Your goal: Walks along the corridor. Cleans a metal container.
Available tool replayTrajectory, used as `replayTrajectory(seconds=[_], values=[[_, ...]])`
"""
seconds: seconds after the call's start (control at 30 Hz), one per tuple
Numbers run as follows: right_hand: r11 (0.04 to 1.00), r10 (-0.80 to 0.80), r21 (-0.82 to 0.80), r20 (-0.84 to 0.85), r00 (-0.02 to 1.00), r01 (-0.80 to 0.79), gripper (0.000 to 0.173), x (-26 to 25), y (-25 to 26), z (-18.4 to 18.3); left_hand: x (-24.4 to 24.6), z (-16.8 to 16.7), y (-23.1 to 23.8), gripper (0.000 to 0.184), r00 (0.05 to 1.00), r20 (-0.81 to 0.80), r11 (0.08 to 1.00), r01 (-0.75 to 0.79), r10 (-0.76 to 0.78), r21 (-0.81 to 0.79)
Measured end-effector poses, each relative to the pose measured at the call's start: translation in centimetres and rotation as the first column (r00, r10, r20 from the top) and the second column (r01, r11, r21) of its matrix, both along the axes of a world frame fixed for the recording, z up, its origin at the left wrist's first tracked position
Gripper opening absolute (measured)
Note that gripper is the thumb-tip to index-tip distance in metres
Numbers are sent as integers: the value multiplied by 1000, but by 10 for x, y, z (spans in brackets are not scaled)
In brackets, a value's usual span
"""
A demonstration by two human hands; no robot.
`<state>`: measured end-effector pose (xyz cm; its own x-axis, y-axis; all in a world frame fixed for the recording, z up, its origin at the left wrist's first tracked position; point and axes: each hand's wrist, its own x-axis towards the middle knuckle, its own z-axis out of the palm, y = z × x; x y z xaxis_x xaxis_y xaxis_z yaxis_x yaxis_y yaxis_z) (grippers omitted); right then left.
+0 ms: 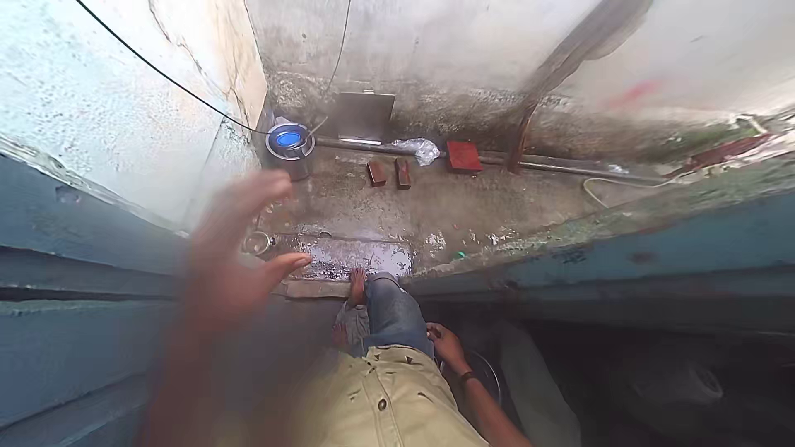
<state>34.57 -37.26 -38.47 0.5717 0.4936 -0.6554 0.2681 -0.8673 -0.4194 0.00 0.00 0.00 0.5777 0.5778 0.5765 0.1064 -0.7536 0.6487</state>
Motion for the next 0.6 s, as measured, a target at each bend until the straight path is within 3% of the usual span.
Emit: replayTrajectory(seconds=[0.1, 0.17, 0.3, 0.43, 0.6], values=[[1000, 16, -4, 18, 1000, -16, 29, 5, 20, -10, 4, -84, 6, 57, 944, -328, 955, -140, 48, -263], [1000, 13, -12, 22, 1000, -13, 28, 11, 34, -13, 5, -143, 3, 53, 842, -539, 879, -233, -32, -416], [1000, 3, -11, 19, 1000, -2, 30, 33, 75, -23, 2, -249, -16, 52, 747, -652, 708, -390, -131, -589], [999, -37, -19, 33, 999, 37, 31, 62, 114, -37, 14, -296, -23, 52, 736, -647, 604, -428, -199, -673], [996, -67, -64, -26, 997, 65, 34, 102, 181, -63, 73, -316, 37, 48, 665, -688, 621, -417, -290, -664]])
